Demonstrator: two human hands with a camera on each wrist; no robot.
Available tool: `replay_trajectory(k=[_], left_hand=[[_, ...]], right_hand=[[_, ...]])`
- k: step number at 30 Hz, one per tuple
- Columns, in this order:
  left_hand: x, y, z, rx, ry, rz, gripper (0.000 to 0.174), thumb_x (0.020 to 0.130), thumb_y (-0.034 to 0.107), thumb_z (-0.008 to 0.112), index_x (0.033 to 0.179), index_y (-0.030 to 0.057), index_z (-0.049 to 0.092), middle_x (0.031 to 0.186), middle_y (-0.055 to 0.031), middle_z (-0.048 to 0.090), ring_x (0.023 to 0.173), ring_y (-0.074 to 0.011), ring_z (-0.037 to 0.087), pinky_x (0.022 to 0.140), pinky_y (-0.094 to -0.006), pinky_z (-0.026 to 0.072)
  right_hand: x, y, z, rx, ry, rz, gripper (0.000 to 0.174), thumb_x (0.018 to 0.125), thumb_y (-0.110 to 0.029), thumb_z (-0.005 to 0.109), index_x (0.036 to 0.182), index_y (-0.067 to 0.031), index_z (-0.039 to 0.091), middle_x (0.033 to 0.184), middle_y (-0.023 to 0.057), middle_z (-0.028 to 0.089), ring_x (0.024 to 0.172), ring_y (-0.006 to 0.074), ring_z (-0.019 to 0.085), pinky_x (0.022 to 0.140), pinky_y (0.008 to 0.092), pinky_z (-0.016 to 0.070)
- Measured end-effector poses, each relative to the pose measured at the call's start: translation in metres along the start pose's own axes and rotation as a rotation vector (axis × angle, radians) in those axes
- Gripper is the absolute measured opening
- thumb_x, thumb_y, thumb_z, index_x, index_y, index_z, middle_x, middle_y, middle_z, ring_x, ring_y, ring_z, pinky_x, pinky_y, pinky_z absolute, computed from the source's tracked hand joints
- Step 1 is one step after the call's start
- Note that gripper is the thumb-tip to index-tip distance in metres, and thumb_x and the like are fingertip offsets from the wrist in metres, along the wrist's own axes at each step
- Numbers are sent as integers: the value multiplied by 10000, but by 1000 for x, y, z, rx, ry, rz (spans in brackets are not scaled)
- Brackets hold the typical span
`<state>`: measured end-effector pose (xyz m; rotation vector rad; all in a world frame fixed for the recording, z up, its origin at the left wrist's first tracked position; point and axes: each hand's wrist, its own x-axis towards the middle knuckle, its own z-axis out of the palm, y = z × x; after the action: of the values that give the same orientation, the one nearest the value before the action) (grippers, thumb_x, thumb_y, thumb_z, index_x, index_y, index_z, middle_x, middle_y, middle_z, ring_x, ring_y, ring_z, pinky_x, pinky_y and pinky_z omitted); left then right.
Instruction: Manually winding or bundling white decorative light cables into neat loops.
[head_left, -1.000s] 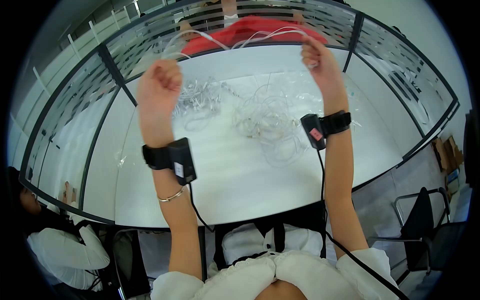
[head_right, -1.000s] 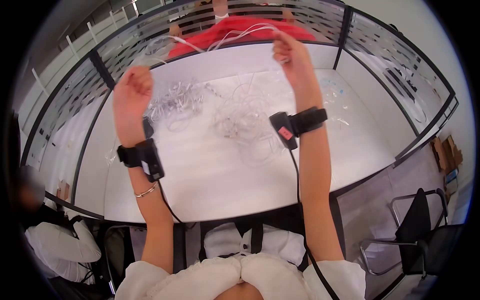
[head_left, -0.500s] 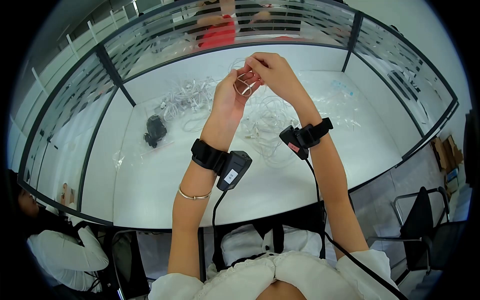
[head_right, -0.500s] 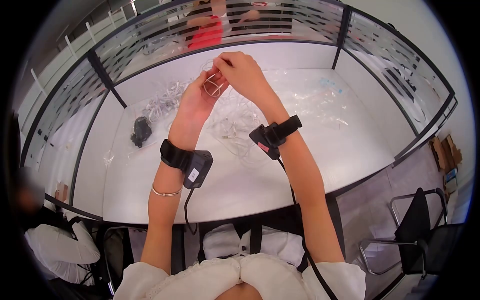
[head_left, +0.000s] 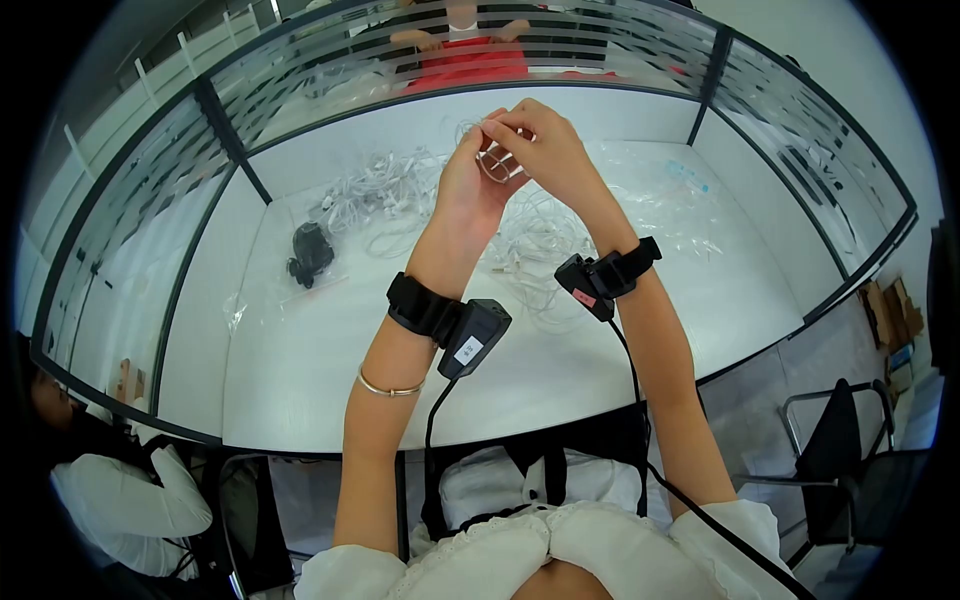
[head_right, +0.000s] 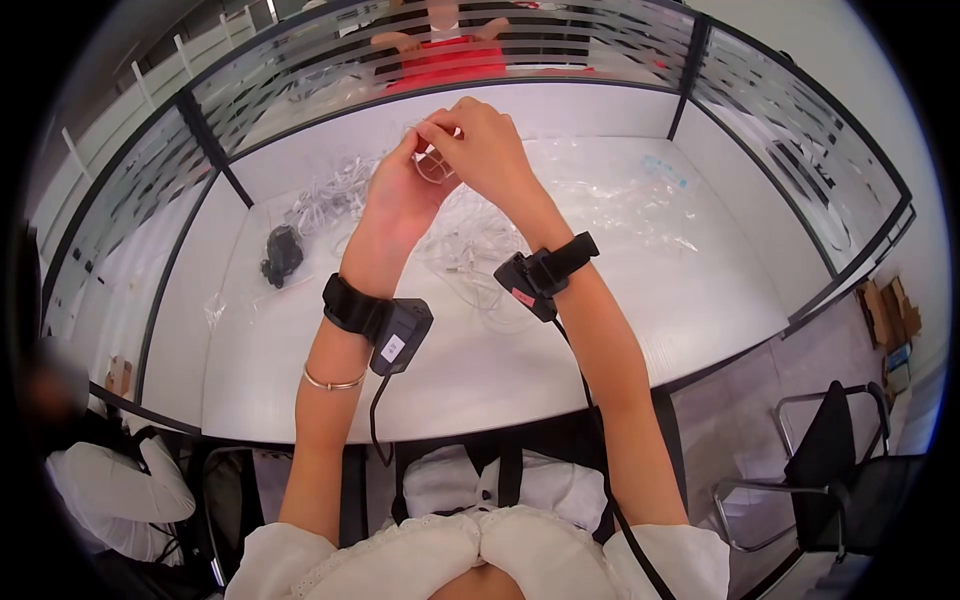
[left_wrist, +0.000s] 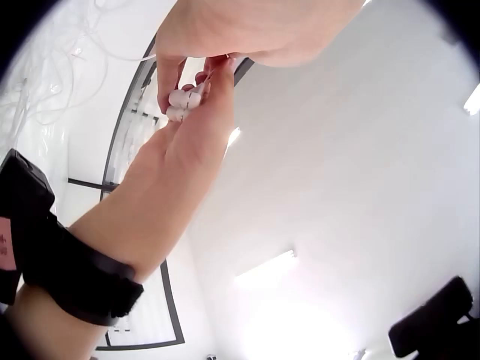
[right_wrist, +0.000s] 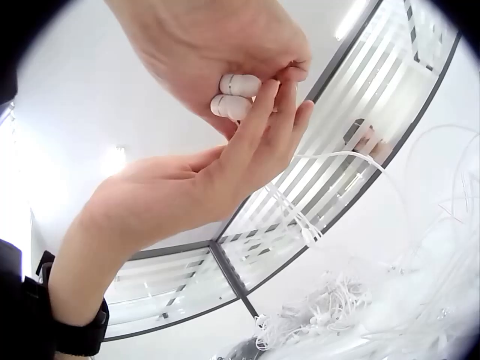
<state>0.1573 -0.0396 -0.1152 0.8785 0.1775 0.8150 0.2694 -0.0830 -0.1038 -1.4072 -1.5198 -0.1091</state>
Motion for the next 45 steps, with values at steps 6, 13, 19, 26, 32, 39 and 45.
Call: replay_trajectory(k=[6,13,19,26,32,39,45], left_hand=[[-2,-1,-1,22,48,-80,296,996,309,307,1110,139,520,921,-28,561,875,-117,521,860,-409,434],[0,-3,-10,159,121,-20,291,980,354,327,1053,146,518,687,18,494,669,-98,467,650,-306,419],[7,-6,-14,363,129,23,244,973,349,345,899,153,469,567,45,374,426,-41,248,393,-210,160],[8,-4,-18,1331,223,562,383,980,357,331,881,18,480,641,-172,564,627,-337,573,592,-416,424],[-4,6,-12,1757,136,672,359,975,304,353,832,11,502,659,-232,578,651,-432,562,587,-502,410],[-14,4,3,1699,-154,641,389,971,279,383,711,9,489,574,-200,493,573,-403,484,548,-456,372],[-18,6,5,1712,-272,516,393,964,288,418,702,-3,461,602,-219,443,562,-374,407,544,-421,355]], right_hand=[[-1,3,8,3,-5,85,258,855,-259,609,965,-40,690,804,40,582,655,124,541,574,276,449],[-1,14,27,363,-103,312,281,841,-305,575,880,-59,706,714,53,642,677,153,627,657,276,461],[1,15,14,526,-158,322,291,850,-269,542,872,-15,683,755,-14,568,753,72,471,726,245,369],[1,20,12,1006,-215,530,200,881,-245,490,768,-122,599,723,-78,501,712,52,431,673,221,317],[5,30,13,1131,-154,515,185,870,-240,482,743,-136,567,743,-75,521,682,63,429,658,220,318],[12,36,-40,1642,33,476,165,876,-206,498,887,-42,516,836,57,534,803,173,544,766,339,431],[4,55,-113,1920,121,305,73,874,-95,482,834,-35,479,651,-25,381,542,85,372,622,265,346]])
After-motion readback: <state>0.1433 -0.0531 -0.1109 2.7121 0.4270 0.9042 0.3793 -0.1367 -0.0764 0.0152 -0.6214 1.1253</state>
